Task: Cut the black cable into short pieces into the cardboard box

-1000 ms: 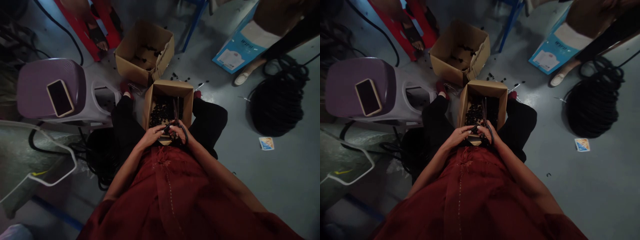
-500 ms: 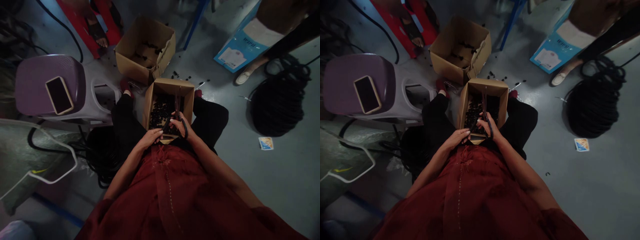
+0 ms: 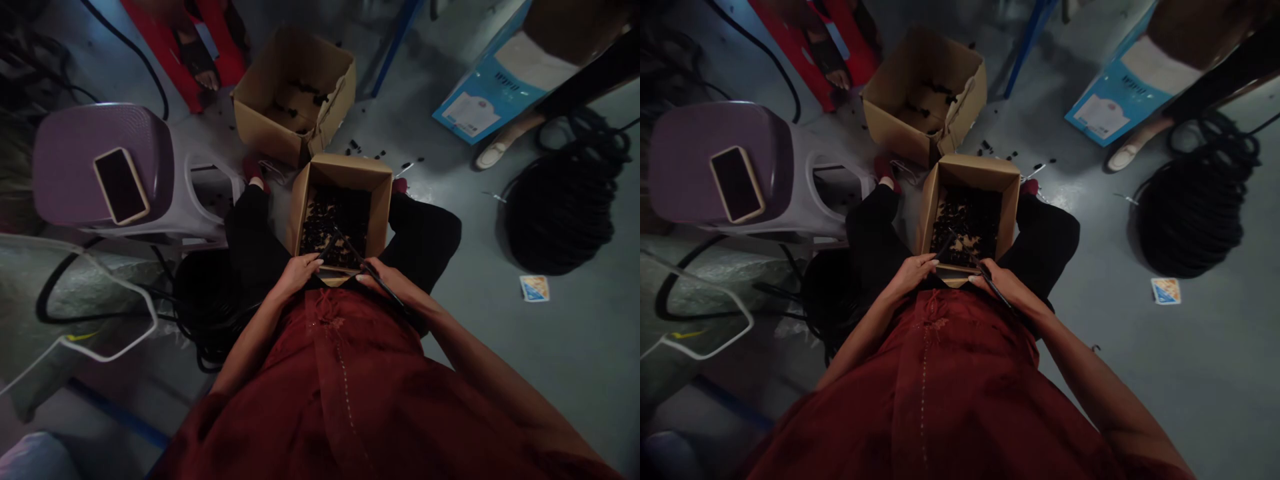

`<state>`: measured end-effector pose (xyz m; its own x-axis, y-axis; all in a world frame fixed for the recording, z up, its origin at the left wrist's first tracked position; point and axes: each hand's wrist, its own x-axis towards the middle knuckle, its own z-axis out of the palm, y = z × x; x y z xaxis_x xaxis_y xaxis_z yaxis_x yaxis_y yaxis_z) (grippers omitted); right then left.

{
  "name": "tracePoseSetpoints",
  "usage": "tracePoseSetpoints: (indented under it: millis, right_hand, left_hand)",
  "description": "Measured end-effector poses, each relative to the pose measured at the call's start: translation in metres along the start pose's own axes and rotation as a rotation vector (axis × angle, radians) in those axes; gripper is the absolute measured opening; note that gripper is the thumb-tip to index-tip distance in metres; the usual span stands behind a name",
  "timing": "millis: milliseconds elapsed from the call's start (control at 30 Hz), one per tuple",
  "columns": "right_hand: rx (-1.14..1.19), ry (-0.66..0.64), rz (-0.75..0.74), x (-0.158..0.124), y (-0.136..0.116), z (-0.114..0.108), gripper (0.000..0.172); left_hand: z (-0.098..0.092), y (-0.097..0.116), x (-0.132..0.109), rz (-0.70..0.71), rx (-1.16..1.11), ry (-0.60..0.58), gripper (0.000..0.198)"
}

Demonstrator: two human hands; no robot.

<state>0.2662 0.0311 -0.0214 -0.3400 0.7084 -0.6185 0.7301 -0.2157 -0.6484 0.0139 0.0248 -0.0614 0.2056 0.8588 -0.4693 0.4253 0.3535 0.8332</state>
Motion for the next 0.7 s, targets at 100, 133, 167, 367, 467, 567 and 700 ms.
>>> tracePoseSetpoints:
  millis: [100, 133, 167, 367, 467, 567, 700]
  right_hand:
    - [-0.078, 0.013, 0.020, -0.002, -0.007, -0.002, 0.041]
    - [-0.100, 0.012, 0.025, -0.002, -0.010, -0.002, 0.041]
    - [-0.122, 0.004, 0.032, -0.002, -0.012, -0.002, 0.042]
    - [-0.227, -0.077, 0.076, -0.006, -0.021, -0.003, 0.049]
    - [-0.234, -0.081, 0.077, -0.006, -0.021, -0.002, 0.049]
    - [-0.229, -0.079, 0.065, -0.003, -0.020, 0.000, 0.047]
    - [-0.241, -0.082, 0.027, 0.002, -0.021, 0.001, 0.047]
  left_hand:
    - [0.000, 0.000, -0.001, 0.030, 0.031, 0.009, 0.034]
    - [-0.001, 0.001, -0.001, 0.039, 0.043, 0.011, 0.034]
    - [-0.001, 0.002, -0.001, 0.046, 0.056, 0.009, 0.034]
    - [-0.001, 0.004, -0.002, 0.070, 0.119, 0.003, 0.034]
    - [0.000, 0.005, -0.003, 0.095, 0.174, -0.003, 0.033]
    - [0.001, 0.005, -0.003, 0.133, 0.229, -0.021, 0.031]
    - [0.000, 0.003, -0.003, 0.169, 0.306, -0.031, 0.032]
